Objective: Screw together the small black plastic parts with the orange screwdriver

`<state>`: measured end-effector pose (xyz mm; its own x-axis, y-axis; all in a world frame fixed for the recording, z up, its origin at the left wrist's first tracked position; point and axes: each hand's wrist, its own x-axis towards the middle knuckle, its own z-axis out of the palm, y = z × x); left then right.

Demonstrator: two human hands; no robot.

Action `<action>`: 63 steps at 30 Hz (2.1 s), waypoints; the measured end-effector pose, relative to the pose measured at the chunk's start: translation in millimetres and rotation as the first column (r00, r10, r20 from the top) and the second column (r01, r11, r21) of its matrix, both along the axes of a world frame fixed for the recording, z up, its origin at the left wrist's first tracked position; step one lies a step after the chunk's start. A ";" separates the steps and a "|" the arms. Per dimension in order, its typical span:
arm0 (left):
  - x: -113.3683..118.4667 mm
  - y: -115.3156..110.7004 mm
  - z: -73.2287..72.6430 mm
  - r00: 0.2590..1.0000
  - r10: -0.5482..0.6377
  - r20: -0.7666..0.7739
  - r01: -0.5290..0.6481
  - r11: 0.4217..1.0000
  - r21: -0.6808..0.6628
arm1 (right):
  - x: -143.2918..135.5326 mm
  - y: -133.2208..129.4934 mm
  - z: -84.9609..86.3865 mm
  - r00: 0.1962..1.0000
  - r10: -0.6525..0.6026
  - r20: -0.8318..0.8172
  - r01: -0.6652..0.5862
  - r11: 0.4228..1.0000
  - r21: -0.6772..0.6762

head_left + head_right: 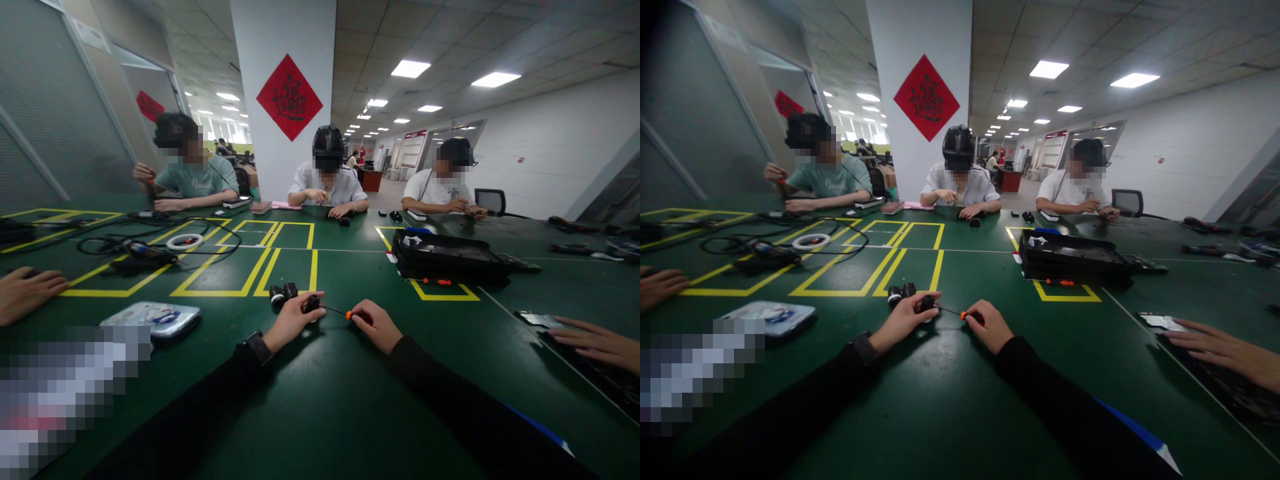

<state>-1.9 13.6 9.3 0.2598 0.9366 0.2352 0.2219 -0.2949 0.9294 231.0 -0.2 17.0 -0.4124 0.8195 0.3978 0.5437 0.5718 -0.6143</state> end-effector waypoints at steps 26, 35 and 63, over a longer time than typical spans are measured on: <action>5.5 -10.3 4.4 0.980 0.058 -0.191 -0.037 0.993 0.111 | 1.6 -2.1 -2.5 1.000 -0.006 0.013 0.006 1.000 -0.007; 5.7 -11.6 4.6 0.982 0.046 -0.184 -0.031 0.996 0.082 | -0.7 1.0 -2.0 0.999 0.018 0.047 -0.020 0.999 0.038; 5.8 -11.8 6.7 0.983 0.039 -0.181 -0.021 0.995 0.097 | 0.6 -0.1 -3.1 1.000 -0.017 0.026 0.016 0.999 0.045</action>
<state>3.9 1.7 16.0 0.2788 0.9204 0.2742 0.3955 -0.3703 0.8405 231.6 -0.4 13.9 -0.4102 0.8078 0.4234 0.5689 0.5895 -0.5734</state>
